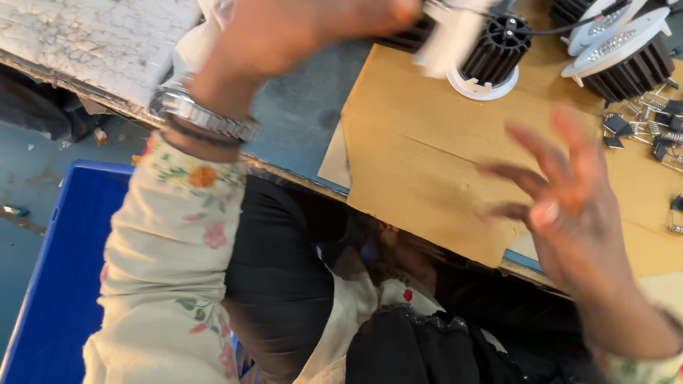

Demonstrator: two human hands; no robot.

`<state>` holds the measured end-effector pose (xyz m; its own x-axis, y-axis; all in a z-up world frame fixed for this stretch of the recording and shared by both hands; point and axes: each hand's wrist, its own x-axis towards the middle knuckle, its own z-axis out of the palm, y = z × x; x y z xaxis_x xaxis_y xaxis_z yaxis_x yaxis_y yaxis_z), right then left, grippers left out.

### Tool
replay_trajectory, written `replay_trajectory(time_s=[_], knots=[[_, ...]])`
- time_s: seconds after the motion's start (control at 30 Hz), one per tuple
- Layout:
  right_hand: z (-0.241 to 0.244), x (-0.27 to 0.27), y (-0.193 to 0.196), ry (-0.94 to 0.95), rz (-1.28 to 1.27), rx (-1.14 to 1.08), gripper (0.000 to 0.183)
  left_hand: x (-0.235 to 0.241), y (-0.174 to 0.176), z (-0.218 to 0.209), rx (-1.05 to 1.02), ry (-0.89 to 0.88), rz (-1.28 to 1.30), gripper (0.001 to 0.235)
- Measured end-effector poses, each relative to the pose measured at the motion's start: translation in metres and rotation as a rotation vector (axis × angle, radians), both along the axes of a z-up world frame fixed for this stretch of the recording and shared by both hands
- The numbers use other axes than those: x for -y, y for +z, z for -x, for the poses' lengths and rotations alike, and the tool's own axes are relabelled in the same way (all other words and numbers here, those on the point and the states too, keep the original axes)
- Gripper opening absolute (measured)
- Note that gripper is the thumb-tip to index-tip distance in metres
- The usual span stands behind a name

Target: The person assembles light fixtures by hand, attaching internal components and metal clips to several circular light units on a workbench.

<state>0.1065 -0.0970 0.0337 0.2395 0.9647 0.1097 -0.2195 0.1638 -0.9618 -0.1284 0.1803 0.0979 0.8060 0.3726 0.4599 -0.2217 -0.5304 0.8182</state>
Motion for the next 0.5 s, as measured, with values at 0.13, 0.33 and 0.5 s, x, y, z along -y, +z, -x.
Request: replay_trajectory(time_s=[0.13, 0.33, 0.5], knots=[[0.014, -0.079, 0.031, 0.252, -0.059, -0.196, 0.067, 0.030, -0.014, -0.020, 0.211, 0.023, -0.193, 0.057], [0.053, -0.170, 0.026, -0.043, -0.352, 0.760, 0.082, -0.063, -0.016, 0.070, -0.401, 0.323, -0.017, 0.041], [0.094, -0.219, -0.022, 0.040, -0.421, 1.208, 0.090, -0.095, -0.102, 0.088, 0.001, 0.547, -0.864, 0.062]])
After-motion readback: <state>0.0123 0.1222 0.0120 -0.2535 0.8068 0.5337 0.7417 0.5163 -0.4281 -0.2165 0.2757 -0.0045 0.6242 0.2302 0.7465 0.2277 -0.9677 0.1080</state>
